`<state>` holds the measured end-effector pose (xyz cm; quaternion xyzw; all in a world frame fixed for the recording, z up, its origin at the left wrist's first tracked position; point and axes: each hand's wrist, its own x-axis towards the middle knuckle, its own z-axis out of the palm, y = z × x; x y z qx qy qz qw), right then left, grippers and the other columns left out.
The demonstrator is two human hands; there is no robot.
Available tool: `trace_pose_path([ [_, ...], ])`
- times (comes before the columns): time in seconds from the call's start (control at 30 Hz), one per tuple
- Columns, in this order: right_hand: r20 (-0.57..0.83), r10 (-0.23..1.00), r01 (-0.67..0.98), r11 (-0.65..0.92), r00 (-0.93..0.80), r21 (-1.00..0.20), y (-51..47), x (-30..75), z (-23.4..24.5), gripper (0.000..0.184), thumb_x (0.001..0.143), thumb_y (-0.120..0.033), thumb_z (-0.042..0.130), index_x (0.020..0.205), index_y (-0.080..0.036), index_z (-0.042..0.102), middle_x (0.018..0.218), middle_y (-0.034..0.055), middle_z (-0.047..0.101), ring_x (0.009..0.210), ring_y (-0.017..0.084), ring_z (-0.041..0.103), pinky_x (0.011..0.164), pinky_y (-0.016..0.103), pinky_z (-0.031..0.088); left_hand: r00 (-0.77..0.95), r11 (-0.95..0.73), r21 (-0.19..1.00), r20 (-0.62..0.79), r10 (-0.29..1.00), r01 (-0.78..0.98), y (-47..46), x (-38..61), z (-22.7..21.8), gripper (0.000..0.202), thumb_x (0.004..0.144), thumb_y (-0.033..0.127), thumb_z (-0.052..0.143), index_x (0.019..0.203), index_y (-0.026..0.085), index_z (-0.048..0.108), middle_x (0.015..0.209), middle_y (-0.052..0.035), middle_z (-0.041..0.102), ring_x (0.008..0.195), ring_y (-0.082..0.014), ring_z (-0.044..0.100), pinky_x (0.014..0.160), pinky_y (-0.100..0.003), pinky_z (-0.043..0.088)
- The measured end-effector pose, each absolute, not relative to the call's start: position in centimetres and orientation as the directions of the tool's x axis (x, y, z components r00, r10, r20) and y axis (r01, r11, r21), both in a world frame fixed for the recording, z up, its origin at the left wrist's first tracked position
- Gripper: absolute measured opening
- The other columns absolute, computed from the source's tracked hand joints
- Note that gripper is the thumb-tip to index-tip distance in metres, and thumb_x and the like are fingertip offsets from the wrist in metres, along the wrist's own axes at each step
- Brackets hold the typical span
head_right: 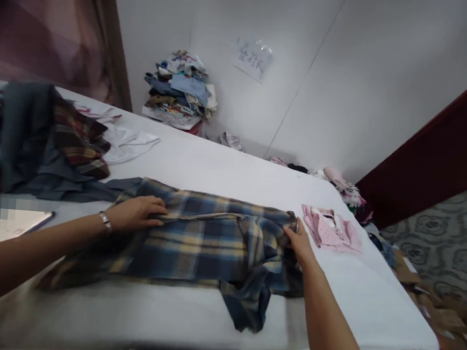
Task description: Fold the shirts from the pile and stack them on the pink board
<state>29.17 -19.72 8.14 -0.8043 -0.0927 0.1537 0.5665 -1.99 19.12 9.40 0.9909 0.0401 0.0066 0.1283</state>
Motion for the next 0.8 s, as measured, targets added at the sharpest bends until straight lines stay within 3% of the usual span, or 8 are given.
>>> trace_pose_path([
  [0.07, -0.127, 0.386, 0.005, -0.323, 0.914, -0.946, -19.7, 27.5, 8.3, 0.088, 0.062, -0.038, 0.072, 0.141, -0.031, 0.034, 0.115, 0.0077, 0.065, 0.081, 0.027, 0.069, 0.054, 0.037, 0.057, 0.993, -0.968, 0.221, -0.006, 0.118, 0.116, 19.5, -2.1, 9.2, 0.034, 0.086, 0.035, 0.041, 0.097, 0.021, 0.070, 0.105, -0.0091, 0.066, 0.096, -0.0235, 0.060, 0.087, -0.036, 0.045],
  [0.17, -0.048, 0.381, 0.052, -0.248, 0.924, -0.967, -19.8, 26.2, 9.0, 0.087, 0.063, -0.035, 0.070, 0.142, -0.026, 0.035, 0.111, 0.0078, 0.067, 0.082, 0.025, 0.069, 0.063, 0.036, 0.058, 0.983, -0.973, 0.140, 0.005, 0.186, 0.183, 20.2, -2.0, 10.5, 0.036, 0.085, 0.026, 0.035, 0.092, 0.020, 0.070, 0.100, -0.0095, 0.067, 0.092, -0.0240, 0.061, 0.084, -0.037, 0.046],
  [0.27, 0.031, 0.340, 0.057, -0.069, 0.940, -0.996, -20.5, 26.0, 10.1, 0.082, 0.067, -0.034, 0.067, 0.143, -0.027, 0.034, 0.117, 0.0101, 0.065, 0.088, 0.024, 0.068, 0.073, 0.035, 0.057, 0.951, -0.966, 0.094, 0.175, 0.253, 0.240, 20.0, -2.9, 12.8, 0.037, 0.082, 0.021, 0.037, 0.101, 0.020, 0.068, 0.106, -0.0089, 0.066, 0.098, -0.0245, 0.059, 0.087, -0.038, 0.045],
  [0.37, -0.021, 0.318, -0.026, 0.013, 0.948, -1.000, -21.7, 25.9, 10.3, 0.075, 0.068, -0.033, 0.068, 0.139, -0.029, 0.042, 0.117, 0.0108, 0.065, 0.090, 0.025, 0.068, 0.072, 0.033, 0.056, 0.911, -0.967, 0.079, 0.325, 0.254, 0.241, 19.3, -5.1, 13.5, 0.036, 0.083, 0.020, 0.038, 0.103, 0.022, 0.067, 0.110, -0.0070, 0.065, 0.101, -0.0238, 0.057, 0.089, -0.037, 0.043],
  [0.47, -0.163, 0.281, -0.156, -0.048, 0.946, -0.987, -23.0, 25.3, 8.8, 0.073, 0.063, -0.031, 0.072, 0.132, -0.028, 0.050, 0.104, 0.0061, 0.070, 0.087, 0.024, 0.069, 0.071, 0.031, 0.056, 0.957, -0.986, 0.046, 0.238, 0.165, 0.158, 18.4, -7.3, 11.6, 0.033, 0.082, 0.015, 0.038, 0.096, 0.021, 0.068, 0.102, -0.0062, 0.067, 0.092, -0.0213, 0.058, 0.084, -0.036, 0.044],
  [0.57, -0.174, 0.247, -0.141, -0.143, 0.953, -0.980, -23.9, 24.4, 7.1, 0.079, 0.063, -0.041, 0.074, 0.136, -0.030, 0.045, 0.097, 0.0010, 0.071, 0.087, 0.023, 0.069, 0.076, 0.033, 0.056, 0.978, -0.990, 0.039, 0.155, 0.142, 0.137, 17.9, -8.7, 9.1, 0.034, 0.084, 0.012, 0.036, 0.095, 0.020, 0.068, 0.097, -0.0062, 0.067, 0.088, -0.0203, 0.058, 0.081, -0.035, 0.044],
  [0.7, -0.066, 0.266, 0.028, -0.333, 0.962, -0.942, -24.3, 23.1, 6.1, 0.093, 0.064, -0.051, 0.074, 0.144, -0.034, 0.031, 0.119, 0.0027, 0.065, 0.111, 0.027, 0.061, 0.095, 0.040, 0.049, 0.968, -0.965, 0.168, 0.112, 0.223, 0.203, 17.9, -9.0, 8.8, 0.030, 0.086, 0.022, 0.040, 0.099, 0.022, 0.068, 0.100, -0.0054, 0.067, 0.091, -0.0191, 0.060, 0.084, -0.032, 0.045],
  [0.8, 0.027, 0.301, 0.153, -0.402, 0.953, -0.903, -24.3, 22.7, 6.0, 0.092, 0.057, -0.052, 0.077, 0.140, -0.032, 0.041, 0.139, 0.0033, 0.050, 0.126, 0.032, 0.048, 0.104, 0.043, 0.040, 0.905, -0.881, 0.287, 0.090, 0.415, 0.375, 18.8, -8.1, 10.7, 0.033, 0.087, 0.041, 0.042, 0.101, 0.024, 0.067, 0.103, -0.0027, 0.068, 0.092, -0.0174, 0.062, 0.081, -0.027, 0.046],
])
